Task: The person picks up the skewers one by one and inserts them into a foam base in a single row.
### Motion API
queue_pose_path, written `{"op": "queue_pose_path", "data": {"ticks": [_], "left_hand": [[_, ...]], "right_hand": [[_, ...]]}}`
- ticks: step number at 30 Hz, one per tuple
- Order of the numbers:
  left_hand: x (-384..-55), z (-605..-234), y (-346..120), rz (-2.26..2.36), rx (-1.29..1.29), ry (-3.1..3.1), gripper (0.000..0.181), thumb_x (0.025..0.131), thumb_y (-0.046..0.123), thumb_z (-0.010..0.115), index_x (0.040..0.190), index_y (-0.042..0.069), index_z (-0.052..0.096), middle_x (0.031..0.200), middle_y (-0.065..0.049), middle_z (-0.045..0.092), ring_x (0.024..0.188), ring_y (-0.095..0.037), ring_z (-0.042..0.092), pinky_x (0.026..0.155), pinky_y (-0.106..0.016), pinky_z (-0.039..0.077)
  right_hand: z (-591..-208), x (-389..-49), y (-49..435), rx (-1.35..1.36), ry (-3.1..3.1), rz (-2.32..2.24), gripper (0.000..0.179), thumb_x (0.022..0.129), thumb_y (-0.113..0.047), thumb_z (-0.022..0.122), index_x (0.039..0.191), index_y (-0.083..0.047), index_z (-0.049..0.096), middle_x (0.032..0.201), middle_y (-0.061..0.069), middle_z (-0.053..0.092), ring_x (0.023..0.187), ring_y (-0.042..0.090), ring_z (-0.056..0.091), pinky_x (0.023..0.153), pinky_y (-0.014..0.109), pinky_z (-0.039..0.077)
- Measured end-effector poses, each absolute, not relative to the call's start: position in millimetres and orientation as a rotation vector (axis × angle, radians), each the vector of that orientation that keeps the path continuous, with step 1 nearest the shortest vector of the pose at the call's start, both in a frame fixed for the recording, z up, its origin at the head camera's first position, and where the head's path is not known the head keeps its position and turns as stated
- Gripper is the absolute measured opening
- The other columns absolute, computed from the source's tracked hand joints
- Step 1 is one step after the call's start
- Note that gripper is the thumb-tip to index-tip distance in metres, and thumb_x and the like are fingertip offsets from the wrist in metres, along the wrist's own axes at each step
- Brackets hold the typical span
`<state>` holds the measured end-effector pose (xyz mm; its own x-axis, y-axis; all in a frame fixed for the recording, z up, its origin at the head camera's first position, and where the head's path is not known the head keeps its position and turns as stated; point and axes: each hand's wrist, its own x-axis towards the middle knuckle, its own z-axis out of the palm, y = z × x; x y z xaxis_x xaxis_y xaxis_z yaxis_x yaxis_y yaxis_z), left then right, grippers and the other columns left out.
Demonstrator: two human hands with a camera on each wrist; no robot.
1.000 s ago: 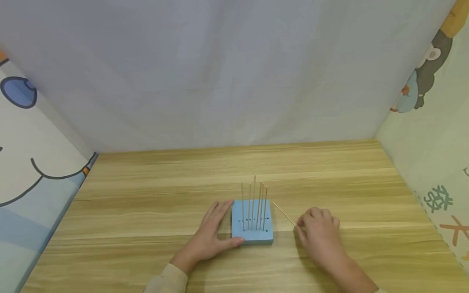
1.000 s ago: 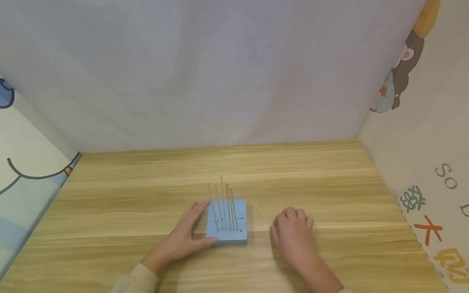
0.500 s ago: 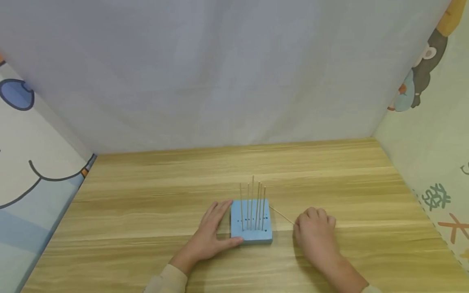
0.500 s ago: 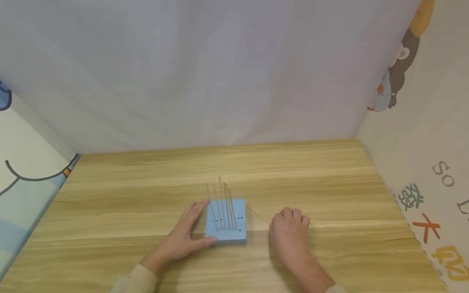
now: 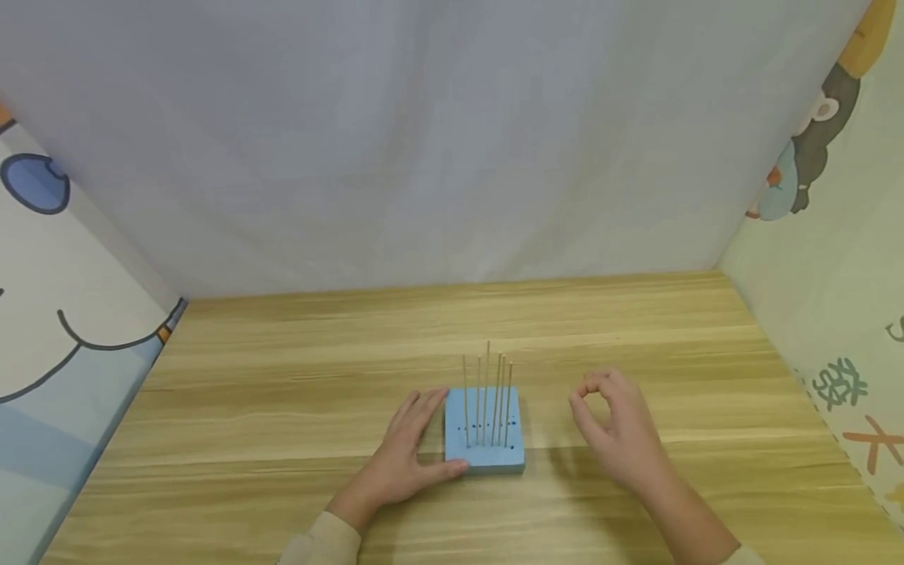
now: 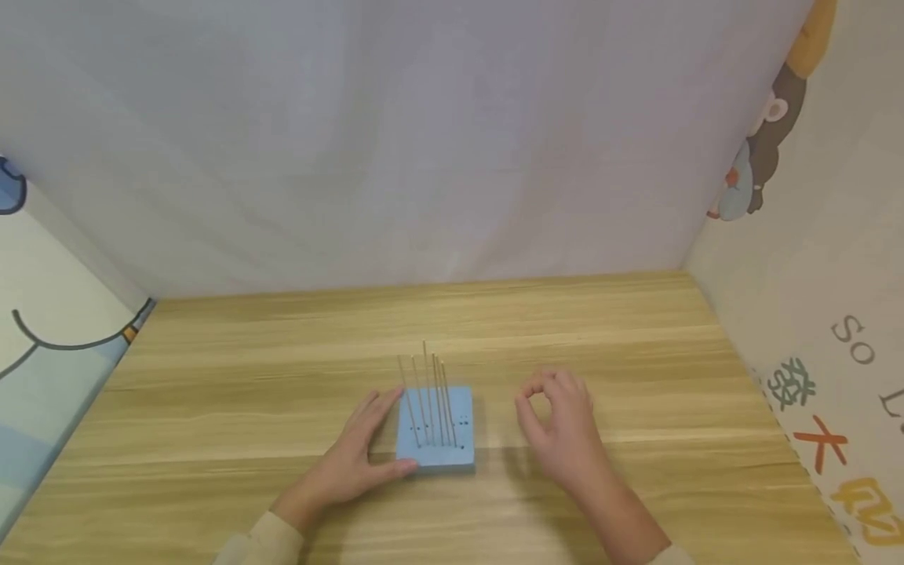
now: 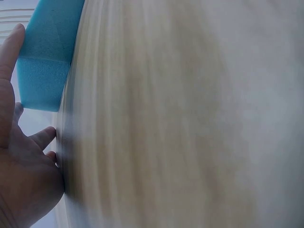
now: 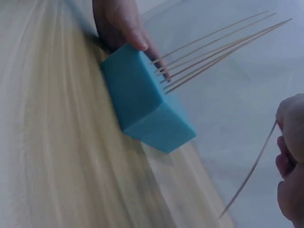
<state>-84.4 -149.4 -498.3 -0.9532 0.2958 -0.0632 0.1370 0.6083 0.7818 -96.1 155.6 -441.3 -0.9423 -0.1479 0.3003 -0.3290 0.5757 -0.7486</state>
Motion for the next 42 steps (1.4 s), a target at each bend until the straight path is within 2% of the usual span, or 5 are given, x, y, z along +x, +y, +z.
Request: {"op": "queue_pose_path", "data": {"ticks": [3,7,19,26,42], "left_hand": [[-84.2,-499.3,-150.3,1.264,0.361,2.648,0.105,0.083,0.046,0.087,0.166,0.018,0.029,0.172,-0.013,0.031,0.160,-0.051,0.010,0.122,-0.079,0.012],[-84.4,-500.3,-151.1,1.271,0.368,2.646,0.105,0.083,0.045,0.087,0.166,0.017,0.029,0.172,-0.014,0.031,0.160,-0.051,0.009,0.122,-0.079,0.012],[-84.8,-502.0,-151.4,1.268,0.391,2.662,0.104,0.083,0.045,0.086,0.166,0.015,0.030,0.171,-0.015,0.033,0.159,-0.053,0.011,0.122,-0.080,0.012],[-85.3,-501.7,-150.6,1.262,0.394,2.670,0.105,0.083,0.046,0.087,0.165,0.014,0.031,0.170,-0.015,0.033,0.159,-0.053,0.012,0.123,-0.078,0.012],[-85.3,-501.4,-152.1,1.263,0.376,2.674,0.105,0.083,0.046,0.087,0.165,0.015,0.031,0.170,-0.015,0.034,0.159,-0.052,0.013,0.123,-0.078,0.013]], "right_hand": [[-435.3,-95.5,148.6,0.518,-2.313,1.616,0.008,0.102,0.006,0.055,0.095,0.004,0.059,0.114,0.005,0.058,0.116,0.019,0.049,0.103,0.036,0.040],[-434.1,-93.1,131.7,0.703,-1.939,1.922,0.010,0.099,0.018,0.045,0.095,0.010,0.050,0.114,-0.002,0.050,0.111,0.014,0.044,0.098,0.019,0.039],[-451.2,-92.3,84.3,0.788,-1.773,2.044,0.011,0.095,0.024,0.042,0.096,0.014,0.048,0.114,-0.004,0.048,0.119,0.011,0.045,0.115,0.023,0.038],[-458.5,-94.2,81.4,0.756,-1.776,2.031,0.010,0.096,0.021,0.044,0.095,0.014,0.049,0.111,0.002,0.048,0.116,0.011,0.046,0.113,0.022,0.040],[-487.0,-93.4,75.1,0.763,-1.812,1.884,0.014,0.091,0.024,0.045,0.092,0.011,0.050,0.110,-0.002,0.049,0.111,0.014,0.049,0.113,0.023,0.039]]}}
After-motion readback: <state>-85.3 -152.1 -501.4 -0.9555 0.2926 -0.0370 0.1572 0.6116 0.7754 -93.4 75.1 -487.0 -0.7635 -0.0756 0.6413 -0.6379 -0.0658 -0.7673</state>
